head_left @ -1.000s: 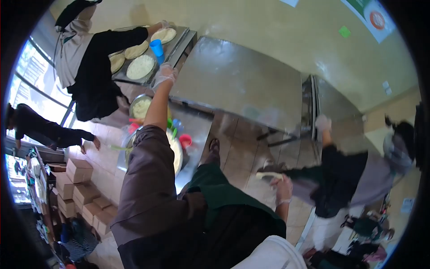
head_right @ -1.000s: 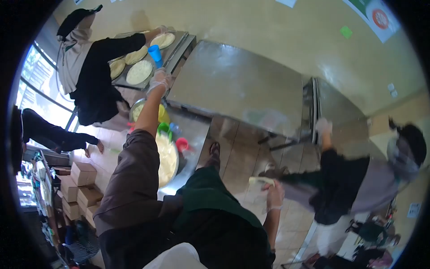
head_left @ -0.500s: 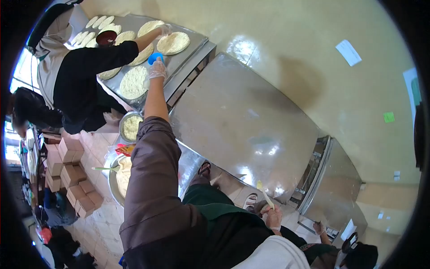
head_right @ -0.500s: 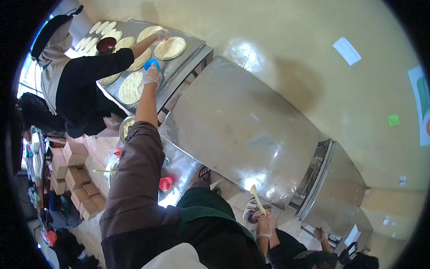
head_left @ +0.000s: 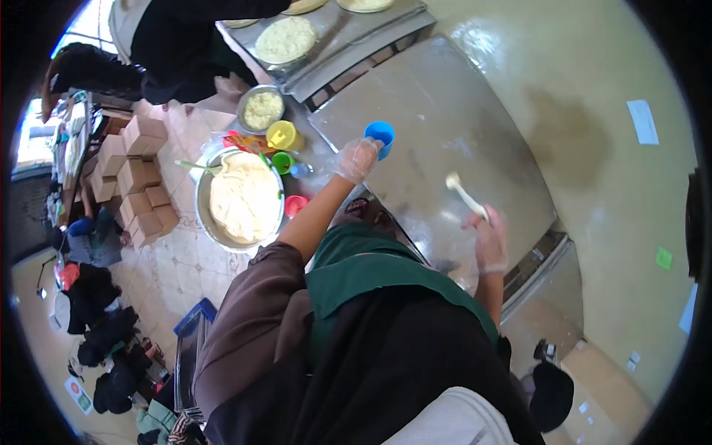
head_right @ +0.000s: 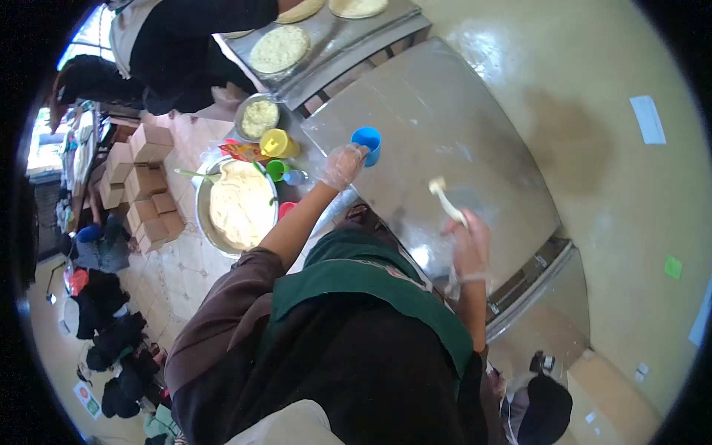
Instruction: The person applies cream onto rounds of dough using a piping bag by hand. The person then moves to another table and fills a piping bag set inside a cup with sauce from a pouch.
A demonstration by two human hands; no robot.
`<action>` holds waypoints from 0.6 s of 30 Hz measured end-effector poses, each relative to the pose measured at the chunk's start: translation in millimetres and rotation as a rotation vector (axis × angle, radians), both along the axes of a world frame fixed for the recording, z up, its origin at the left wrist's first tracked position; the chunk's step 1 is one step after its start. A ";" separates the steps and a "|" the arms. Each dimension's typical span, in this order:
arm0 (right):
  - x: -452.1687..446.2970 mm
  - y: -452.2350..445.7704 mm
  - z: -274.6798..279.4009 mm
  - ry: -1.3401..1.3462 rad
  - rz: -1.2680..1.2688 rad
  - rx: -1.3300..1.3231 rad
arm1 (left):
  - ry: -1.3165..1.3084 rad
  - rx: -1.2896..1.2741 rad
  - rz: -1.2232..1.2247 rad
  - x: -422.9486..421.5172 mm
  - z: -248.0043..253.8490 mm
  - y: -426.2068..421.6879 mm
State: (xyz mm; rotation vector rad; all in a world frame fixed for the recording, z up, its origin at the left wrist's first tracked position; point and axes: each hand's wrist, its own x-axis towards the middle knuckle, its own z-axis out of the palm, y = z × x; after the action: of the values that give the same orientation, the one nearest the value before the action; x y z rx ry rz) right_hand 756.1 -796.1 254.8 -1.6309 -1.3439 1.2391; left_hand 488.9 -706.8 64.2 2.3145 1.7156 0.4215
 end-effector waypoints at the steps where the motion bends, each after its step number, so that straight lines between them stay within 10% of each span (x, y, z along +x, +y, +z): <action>1: -2.3 8.3 -1.1 0.023 0.053 0.048 | 0.007 -0.026 -0.020 4.7 -12.4 -7.1; 18: -89.4 103.2 -112.9 0.208 0.457 -0.275 | -0.215 0.014 0.091 -10.8 -11.8 -66.6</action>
State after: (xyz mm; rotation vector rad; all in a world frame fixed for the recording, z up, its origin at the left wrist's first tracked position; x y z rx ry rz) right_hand 666.6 -692.9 141.9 -1.3572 -1.5117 1.8793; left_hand 478.0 -773.4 52.4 2.1177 1.7212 0.6745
